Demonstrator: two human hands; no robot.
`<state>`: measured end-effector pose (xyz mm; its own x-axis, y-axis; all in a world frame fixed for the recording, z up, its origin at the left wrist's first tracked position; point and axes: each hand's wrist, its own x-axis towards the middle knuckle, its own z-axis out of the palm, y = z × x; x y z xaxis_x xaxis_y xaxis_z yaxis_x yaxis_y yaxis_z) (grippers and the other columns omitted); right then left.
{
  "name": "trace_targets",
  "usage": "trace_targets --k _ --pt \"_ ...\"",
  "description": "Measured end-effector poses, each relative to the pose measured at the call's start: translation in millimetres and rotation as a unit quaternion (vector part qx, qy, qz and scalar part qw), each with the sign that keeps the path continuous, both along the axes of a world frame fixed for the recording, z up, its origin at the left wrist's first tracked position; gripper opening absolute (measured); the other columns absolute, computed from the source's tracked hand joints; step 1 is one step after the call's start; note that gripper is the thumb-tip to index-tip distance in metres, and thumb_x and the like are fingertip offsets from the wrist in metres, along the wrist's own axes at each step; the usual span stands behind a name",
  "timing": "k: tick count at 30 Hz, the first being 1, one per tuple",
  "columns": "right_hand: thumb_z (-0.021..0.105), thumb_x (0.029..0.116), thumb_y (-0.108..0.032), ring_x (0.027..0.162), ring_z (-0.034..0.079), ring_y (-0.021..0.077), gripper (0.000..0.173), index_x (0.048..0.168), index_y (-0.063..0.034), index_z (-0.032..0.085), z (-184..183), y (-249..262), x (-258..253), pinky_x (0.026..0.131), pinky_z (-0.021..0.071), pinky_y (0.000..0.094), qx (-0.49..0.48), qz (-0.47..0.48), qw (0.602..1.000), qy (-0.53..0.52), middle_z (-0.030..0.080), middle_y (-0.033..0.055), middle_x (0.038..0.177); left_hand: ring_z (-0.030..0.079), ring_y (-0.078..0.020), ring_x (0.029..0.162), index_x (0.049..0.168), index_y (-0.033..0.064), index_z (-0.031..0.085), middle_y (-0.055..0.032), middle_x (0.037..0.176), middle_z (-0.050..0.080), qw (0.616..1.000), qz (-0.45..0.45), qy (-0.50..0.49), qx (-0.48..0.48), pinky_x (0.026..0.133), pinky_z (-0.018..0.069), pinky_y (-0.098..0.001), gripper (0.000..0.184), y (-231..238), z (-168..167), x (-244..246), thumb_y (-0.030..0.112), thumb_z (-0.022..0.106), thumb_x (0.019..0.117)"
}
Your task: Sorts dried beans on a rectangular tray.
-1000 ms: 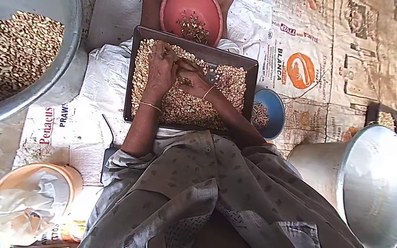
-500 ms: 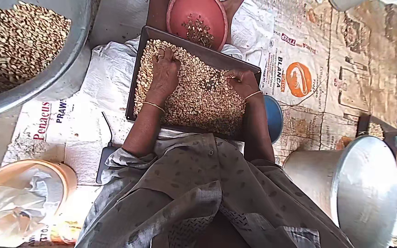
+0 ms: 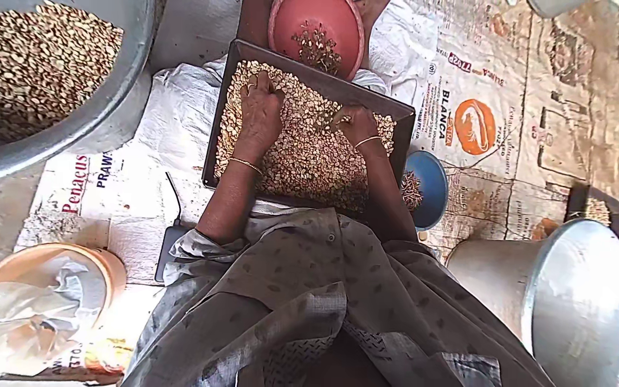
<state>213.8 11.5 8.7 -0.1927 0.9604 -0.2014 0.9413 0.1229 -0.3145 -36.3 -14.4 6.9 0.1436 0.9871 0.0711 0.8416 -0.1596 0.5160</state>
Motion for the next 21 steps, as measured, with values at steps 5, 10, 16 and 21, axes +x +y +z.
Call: trace_targets --k 5,10,16,21 --pt "0.06 0.0988 -0.009 0.103 0.07 0.033 0.024 0.119 -0.0025 0.072 24.4 -20.1 9.1 0.094 0.0535 0.0537 -0.052 0.02 0.997 0.048 0.072 0.0182 0.115 0.05 -0.048 0.129 0.109 -0.0034 0.072 -0.0291 0.132 0.055 1.0 -0.007 0.005 -0.002 0.106 0.0381 -0.0632 0.023 1.1 -0.2 0.3 -0.003 0.057 0.0918" --pt "0.058 0.0978 -0.002 0.113 0.068 0.0275 0.025 0.117 -0.0001 0.074 -2.8 -37.3 -47.4 0.101 0.0526 0.0401 0.015 0.146 0.964 0.22 0.07 0.0184 0.122 0.049 -0.0494 0.129 0.11 -0.0054 0.071 -0.0305 0.131 0.055 1.0 -0.011 0.003 0.002 0.106 0.0377 -0.0644 0.023 -0.3 -0.3 -0.7 -0.003 0.055 0.0928" --pt "0.064 0.0964 -0.007 0.107 0.067 0.0332 0.025 0.119 -0.0022 0.075 -32.9 -49.4 -73.0 0.095 0.055 0.0439 0.092 0.152 0.971 0.162 0.067 0.0215 0.122 0.049 -0.0489 0.13 0.111 -0.0046 0.07 -0.0302 0.131 0.055 1.0 -0.011 0.007 0.007 0.106 0.0382 -0.0637 0.022 0.3 -1.3 -1.6 -0.001 0.056 0.0945" --pt "0.062 0.0962 -0.005 0.106 0.069 0.0333 0.02 0.11 -0.0005 0.075 -38.3 -50.0 -72.4 0.095 0.0553 0.0442 0.101 0.142 0.969 0.175 0.068 0.0209 0.122 0.048 -0.0484 0.131 0.112 -0.0041 0.071 -0.0296 0.133 0.055 1.0 -0.012 0.004 0.004 0.108 0.0375 -0.0633 0.023 0.1 -1.4 -1.8 -0.001 0.056 0.0944"
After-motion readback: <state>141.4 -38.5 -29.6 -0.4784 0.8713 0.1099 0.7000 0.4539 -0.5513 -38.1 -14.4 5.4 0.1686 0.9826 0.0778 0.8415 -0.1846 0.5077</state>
